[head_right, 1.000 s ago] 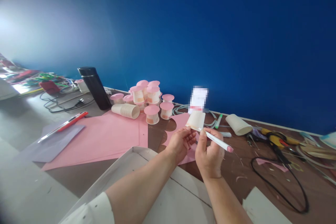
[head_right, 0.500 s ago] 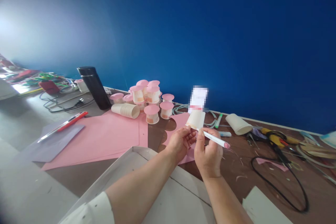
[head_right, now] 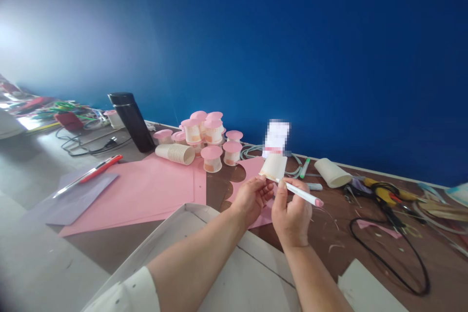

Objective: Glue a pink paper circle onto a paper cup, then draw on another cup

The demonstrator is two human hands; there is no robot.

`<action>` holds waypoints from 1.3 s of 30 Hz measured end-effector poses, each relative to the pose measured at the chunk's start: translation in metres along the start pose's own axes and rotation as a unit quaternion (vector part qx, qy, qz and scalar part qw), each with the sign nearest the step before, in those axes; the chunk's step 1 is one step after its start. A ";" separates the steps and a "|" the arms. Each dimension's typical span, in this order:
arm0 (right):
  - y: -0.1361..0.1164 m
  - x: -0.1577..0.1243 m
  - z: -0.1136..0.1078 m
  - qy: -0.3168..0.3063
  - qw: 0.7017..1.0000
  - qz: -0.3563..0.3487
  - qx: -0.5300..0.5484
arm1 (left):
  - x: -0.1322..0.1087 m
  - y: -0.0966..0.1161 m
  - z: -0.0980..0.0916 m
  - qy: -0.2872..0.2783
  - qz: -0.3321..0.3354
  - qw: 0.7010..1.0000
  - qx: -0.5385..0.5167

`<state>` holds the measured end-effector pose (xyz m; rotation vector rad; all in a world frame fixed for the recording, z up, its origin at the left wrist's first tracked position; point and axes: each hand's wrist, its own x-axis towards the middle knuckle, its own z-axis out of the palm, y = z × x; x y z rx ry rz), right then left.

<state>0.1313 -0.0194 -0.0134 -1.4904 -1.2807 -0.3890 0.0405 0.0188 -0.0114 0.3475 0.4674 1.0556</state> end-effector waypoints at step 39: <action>-0.001 0.000 0.001 0.008 1.000 -0.022 0.006 | 0.000 0.002 0.001 0.000 -0.010 1.000 0.009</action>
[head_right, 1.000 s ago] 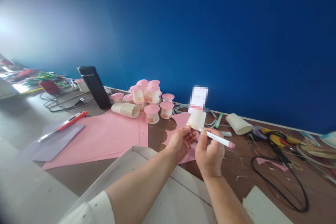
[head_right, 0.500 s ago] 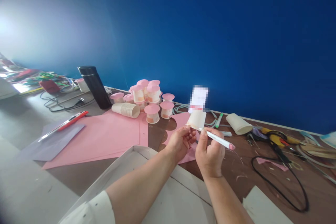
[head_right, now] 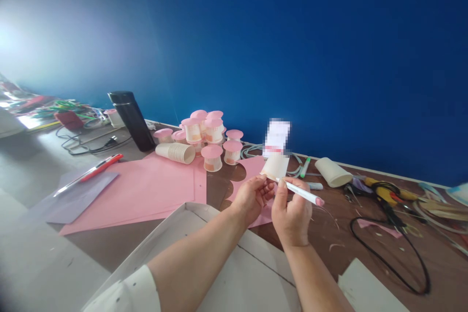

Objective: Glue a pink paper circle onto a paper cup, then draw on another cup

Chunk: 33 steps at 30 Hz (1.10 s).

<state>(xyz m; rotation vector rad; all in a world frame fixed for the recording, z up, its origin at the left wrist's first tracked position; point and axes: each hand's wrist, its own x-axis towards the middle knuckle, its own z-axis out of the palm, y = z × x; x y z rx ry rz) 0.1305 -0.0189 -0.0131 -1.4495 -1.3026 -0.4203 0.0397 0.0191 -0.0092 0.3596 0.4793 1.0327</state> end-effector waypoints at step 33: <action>0.002 -0.002 0.000 0.007 0.990 0.124 0.072 | -0.001 0.005 0.003 0.041 -0.013 0.998 -0.038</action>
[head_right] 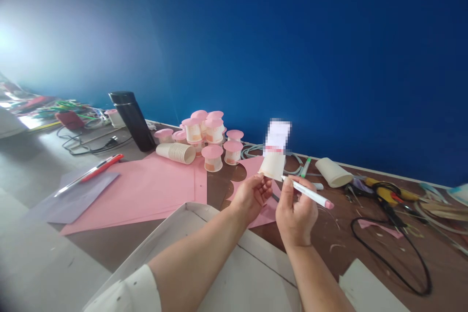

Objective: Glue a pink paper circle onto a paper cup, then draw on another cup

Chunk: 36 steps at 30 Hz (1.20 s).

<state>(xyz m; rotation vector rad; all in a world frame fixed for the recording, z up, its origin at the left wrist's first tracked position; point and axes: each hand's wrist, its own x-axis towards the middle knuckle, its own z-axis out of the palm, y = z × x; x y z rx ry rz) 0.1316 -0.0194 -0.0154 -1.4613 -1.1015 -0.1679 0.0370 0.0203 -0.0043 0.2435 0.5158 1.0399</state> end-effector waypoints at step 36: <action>0.017 0.011 0.007 -0.015 0.953 0.257 0.159 | 0.001 -0.006 -0.002 -0.089 -0.006 0.991 0.095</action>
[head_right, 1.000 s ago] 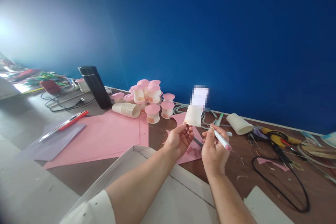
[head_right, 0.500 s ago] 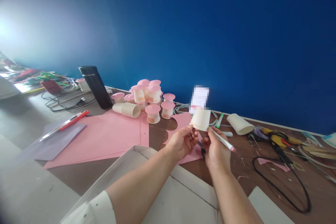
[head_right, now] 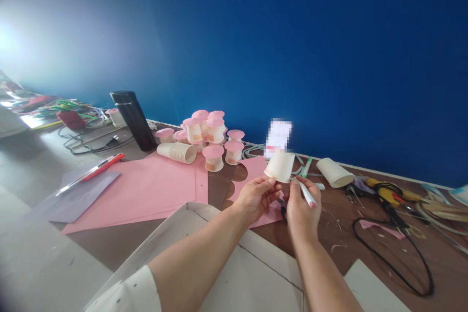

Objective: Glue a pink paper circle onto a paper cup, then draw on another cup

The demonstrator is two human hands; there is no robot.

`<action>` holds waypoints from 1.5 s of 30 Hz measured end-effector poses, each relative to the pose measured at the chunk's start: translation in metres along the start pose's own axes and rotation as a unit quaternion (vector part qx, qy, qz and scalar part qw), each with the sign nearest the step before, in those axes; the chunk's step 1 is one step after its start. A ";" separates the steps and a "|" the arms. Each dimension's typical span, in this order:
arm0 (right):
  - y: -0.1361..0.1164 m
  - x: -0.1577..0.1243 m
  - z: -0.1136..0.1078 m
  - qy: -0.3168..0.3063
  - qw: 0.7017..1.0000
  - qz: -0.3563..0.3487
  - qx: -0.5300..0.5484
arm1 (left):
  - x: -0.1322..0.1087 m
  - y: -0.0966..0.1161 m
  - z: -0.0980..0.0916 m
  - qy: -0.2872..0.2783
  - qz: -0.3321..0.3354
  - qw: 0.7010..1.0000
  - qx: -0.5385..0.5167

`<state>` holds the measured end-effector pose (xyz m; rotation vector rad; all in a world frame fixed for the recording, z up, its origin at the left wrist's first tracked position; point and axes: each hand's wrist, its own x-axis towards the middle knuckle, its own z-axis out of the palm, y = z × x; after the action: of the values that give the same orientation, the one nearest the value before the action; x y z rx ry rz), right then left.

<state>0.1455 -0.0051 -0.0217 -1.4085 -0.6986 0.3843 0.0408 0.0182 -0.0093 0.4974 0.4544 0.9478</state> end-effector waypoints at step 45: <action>-0.015 -0.019 -0.002 0.010 0.914 -0.349 -0.205 | 0.009 -0.007 -0.007 0.008 0.046 0.999 0.028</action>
<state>0.1298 -0.0206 -0.0110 -1.4363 -1.2555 -0.3619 0.0454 0.0236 -0.0203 0.5662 0.4765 1.0303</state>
